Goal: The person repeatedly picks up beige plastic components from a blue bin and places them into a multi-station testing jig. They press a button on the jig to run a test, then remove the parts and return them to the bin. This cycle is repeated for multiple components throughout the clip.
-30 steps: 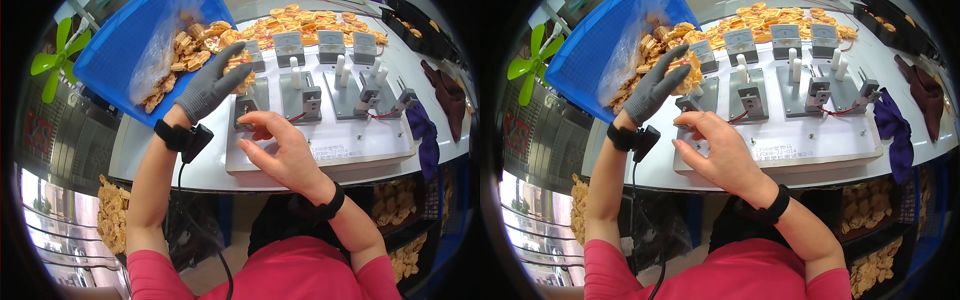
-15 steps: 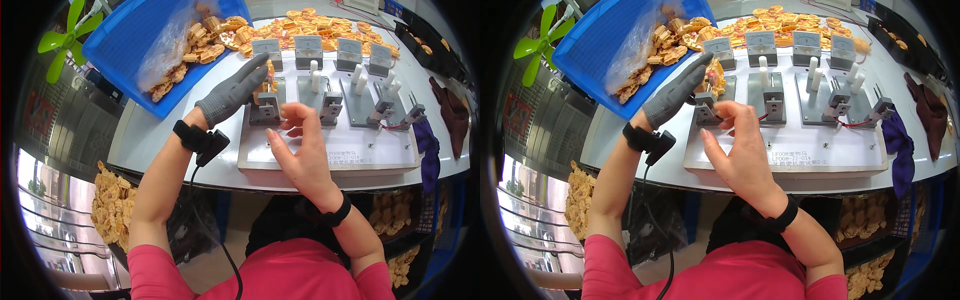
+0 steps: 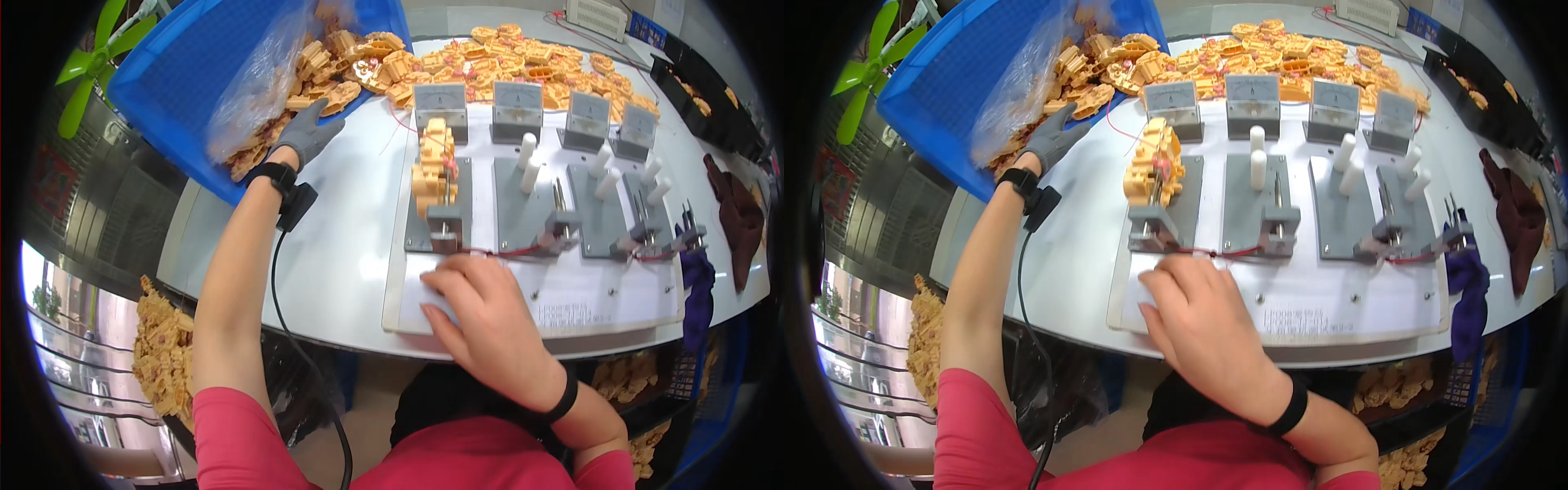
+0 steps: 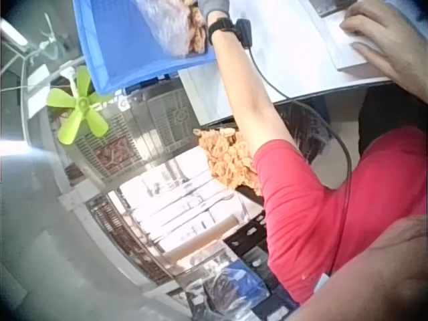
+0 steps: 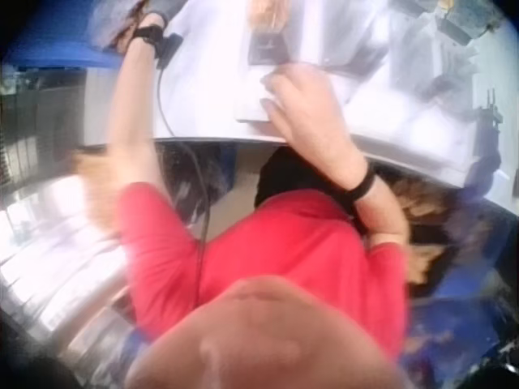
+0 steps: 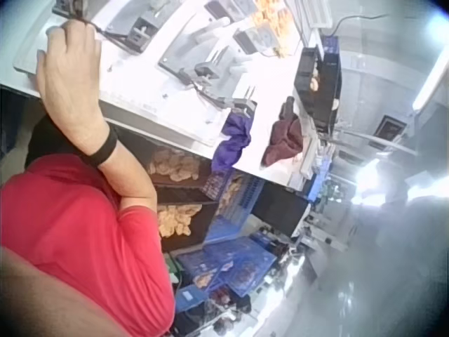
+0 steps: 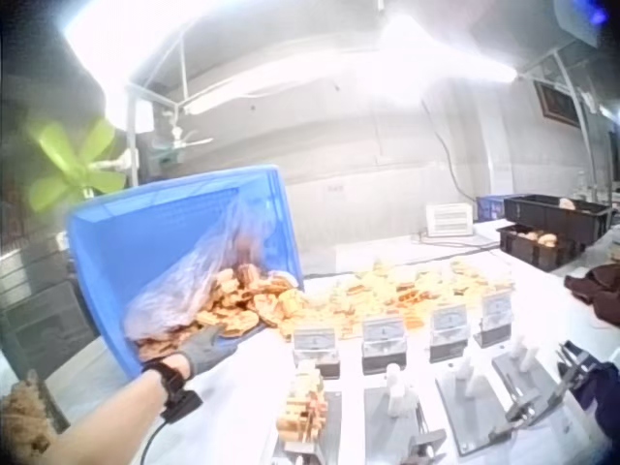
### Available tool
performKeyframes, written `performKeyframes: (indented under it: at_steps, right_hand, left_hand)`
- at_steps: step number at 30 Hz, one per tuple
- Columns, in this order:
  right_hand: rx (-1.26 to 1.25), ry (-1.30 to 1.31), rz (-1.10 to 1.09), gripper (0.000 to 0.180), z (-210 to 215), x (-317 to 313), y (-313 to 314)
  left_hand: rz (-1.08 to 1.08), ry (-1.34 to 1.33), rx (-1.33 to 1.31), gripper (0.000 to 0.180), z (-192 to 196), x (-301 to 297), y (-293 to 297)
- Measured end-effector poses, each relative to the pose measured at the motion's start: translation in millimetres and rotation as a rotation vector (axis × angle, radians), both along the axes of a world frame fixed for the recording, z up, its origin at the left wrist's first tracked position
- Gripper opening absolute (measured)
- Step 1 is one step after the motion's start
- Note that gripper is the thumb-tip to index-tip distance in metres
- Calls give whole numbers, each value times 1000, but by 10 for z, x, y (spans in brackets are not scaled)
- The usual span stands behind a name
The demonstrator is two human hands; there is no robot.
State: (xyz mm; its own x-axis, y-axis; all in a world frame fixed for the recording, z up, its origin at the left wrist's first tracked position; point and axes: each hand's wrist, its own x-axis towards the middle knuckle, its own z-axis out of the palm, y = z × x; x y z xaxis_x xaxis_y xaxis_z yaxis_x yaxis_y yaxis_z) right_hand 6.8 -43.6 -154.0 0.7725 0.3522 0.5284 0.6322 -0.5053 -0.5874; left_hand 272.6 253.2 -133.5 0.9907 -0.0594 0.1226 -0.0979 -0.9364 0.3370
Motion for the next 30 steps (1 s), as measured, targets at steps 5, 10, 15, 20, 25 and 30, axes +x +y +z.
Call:
performKeyframes:
  at_steps: [5, 10, 15, 20, 25, 30]
  right_hand:
    - [1, 86, 66, 31, 59, 23, -66]
    - [2, 191, 81, 33, 130, 32, -47]
    - [2, 167, 83, 34, 96, 48, -45]
    - [-3, 105, 68, 29, 52, 34, -49]
    - [74, 44, 71, 25, -16, 13, -20]
    - [277, -85, 70, 25, -59, -55, -92]
  left_hand:
    - [67, -47, 137, 84, -228, 715, -183]
    - [148, -44, 186, 85, -318, 1044, -283]
    - [223, 17, 353, 79, -250, 786, -399]
    - [203, 94, 626, 54, -153, 348, -529]
    - [63, 135, 473, 46, -123, -276, -360]
    - [-28, 52, -163, 43, -192, -903, -83]
